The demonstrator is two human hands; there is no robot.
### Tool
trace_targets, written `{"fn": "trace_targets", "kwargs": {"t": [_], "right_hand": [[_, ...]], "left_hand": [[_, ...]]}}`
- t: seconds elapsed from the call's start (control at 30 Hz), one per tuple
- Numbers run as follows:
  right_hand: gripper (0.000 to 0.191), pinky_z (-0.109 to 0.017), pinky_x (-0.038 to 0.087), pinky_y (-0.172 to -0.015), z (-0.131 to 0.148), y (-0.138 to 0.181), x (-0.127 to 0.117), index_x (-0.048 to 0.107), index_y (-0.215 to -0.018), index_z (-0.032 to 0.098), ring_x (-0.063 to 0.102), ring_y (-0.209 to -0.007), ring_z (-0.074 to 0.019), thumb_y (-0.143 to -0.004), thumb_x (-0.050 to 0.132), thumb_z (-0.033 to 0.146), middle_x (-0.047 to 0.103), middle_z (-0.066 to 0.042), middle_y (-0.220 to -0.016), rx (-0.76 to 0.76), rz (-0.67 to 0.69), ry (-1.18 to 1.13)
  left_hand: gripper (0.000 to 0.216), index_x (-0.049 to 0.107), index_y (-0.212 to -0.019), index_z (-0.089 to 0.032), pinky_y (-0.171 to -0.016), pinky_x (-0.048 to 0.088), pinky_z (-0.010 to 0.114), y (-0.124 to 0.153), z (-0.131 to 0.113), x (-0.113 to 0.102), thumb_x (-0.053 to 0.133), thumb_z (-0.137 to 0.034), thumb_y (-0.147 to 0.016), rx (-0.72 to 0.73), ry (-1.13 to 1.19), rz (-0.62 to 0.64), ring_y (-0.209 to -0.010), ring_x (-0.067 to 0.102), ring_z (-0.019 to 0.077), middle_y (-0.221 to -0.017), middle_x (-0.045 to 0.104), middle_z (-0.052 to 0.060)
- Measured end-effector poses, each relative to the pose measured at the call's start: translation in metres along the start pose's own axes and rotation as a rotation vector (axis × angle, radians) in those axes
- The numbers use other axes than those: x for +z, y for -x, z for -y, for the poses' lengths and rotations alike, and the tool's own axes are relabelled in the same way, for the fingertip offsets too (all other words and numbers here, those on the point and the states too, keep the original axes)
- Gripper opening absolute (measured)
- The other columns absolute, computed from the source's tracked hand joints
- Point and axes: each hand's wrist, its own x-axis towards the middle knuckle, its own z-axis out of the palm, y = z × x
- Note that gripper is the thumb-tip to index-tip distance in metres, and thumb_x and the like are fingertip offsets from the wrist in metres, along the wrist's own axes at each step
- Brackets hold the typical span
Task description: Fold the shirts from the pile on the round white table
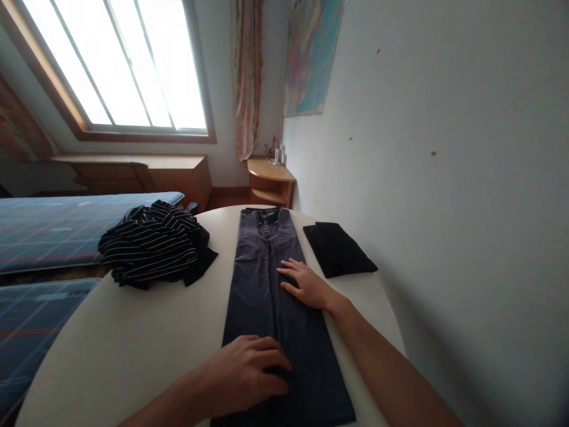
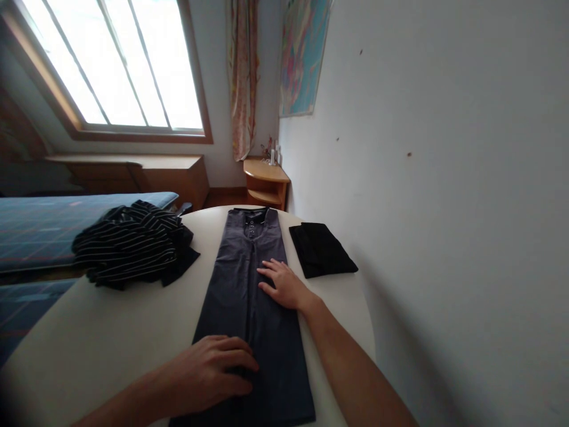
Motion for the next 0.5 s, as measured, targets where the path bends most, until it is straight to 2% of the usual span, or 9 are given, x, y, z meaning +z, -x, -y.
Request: {"fn": "trace_targets", "kwargs": {"t": [0.07, 0.27, 0.4, 0.5], "right_hand": [[0.045, -0.049, 0.024, -0.119, -0.0003, -0.0001, -0.0021, 0.058, -0.137, 0.024, 0.034, -0.144, -0.0276, -0.094, 0.056, 0.040, 0.048, -0.009, -0.150, -0.008, 0.004, 0.003], [0.046, -0.050, 0.026, -0.119, -0.0024, -0.0014, -0.0017, 0.058, -0.137, 0.025, 0.035, -0.144, -0.0278, -0.094, 0.057, 0.040, 0.049, -0.008, -0.149, -0.023, -0.001, -0.007], [0.046, -0.049, 0.026, -0.119, -0.0040, -0.0012, -0.0011, 0.059, -0.137, 0.026, 0.035, -0.143, -0.0275, -0.093, 0.058, 0.041, 0.049, -0.008, -0.149, -0.029, -0.006, -0.010], [0.046, -0.049, 0.025, -0.119, -0.0038, -0.0013, -0.0023, 0.058, -0.137, 0.026, 0.035, -0.144, -0.0275, -0.094, 0.056, 0.042, 0.048, -0.008, -0.150, -0.025, 0.005, -0.004]], "left_hand": [[0.012, 0.070, -0.097, -0.028, -0.087, 0.049, 0.023, 0.0003, 0.0019, 0.0034, 0.058, -0.031, -0.098, 0.040, -0.015, -0.009, -0.105, 0.063, 0.0128, -0.115, 0.070, -0.004], [0.011, 0.069, -0.100, -0.029, -0.077, 0.049, 0.021, -0.0015, 0.0004, 0.0036, 0.060, -0.035, -0.096, 0.077, -0.053, -0.014, -0.103, 0.063, 0.0113, -0.114, 0.070, -0.005], [0.019, 0.069, -0.097, -0.028, -0.077, 0.050, 0.021, -0.0028, -0.0012, 0.0041, 0.059, -0.044, -0.096, 0.111, -0.033, -0.011, -0.102, 0.063, 0.0115, -0.114, 0.070, -0.004], [0.016, 0.067, -0.097, -0.027, -0.076, 0.049, 0.020, -0.0033, -0.0034, 0.0056, 0.062, -0.042, -0.094, 0.125, -0.023, 0.008, -0.102, 0.063, 0.0115, -0.114, 0.069, -0.005]]}}
